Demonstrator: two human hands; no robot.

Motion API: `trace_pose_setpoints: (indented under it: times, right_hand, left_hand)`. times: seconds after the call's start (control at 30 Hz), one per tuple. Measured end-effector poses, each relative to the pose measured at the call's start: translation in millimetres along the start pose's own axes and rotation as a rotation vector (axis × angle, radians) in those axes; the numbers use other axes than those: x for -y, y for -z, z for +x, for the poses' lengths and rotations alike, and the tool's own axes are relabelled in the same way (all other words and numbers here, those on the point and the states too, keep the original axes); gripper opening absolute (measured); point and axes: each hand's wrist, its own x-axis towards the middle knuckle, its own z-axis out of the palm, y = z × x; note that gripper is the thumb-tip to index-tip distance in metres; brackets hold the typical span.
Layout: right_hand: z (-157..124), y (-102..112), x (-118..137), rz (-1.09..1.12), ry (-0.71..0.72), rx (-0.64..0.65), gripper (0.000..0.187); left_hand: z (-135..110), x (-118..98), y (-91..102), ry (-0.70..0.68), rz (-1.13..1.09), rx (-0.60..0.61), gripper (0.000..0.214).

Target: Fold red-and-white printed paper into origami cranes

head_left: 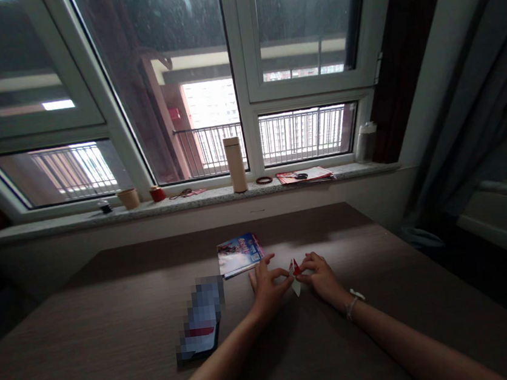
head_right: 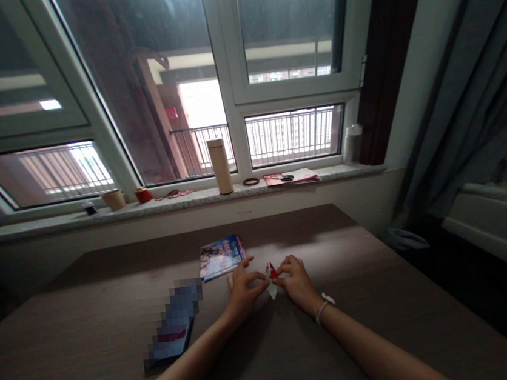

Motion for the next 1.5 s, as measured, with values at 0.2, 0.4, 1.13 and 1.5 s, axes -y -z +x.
trace_pose_setpoints:
  times: [0.2, 0.4, 1.13, 1.5]
  right_hand:
    - [0.9, 4.5, -3.5, 0.052, 0.073, -0.004, 0.008]
    - [-1.4, 9.6, 1.7, 0.033, 0.114, 0.024, 0.006]
    - [-2.7, 5.4, 1.1, -0.003, 0.101, -0.032, 0.005]
    - [-5.7, 7.3, 10.5, -0.038, 0.125, 0.035, 0.006]
  left_hand:
    - [2.1, 6.3, -2.2, 0.015, -0.003, -0.062, 0.007]
    - [1.5, 5.4, -0.5, 0.01, 0.004, -0.064, 0.011]
    - [5.1, 7.8, -0.4, 0.002, -0.012, -0.06, 0.009]
    - [2.3, 3.1, 2.7, -0.012, 0.002, -0.042, 0.001]
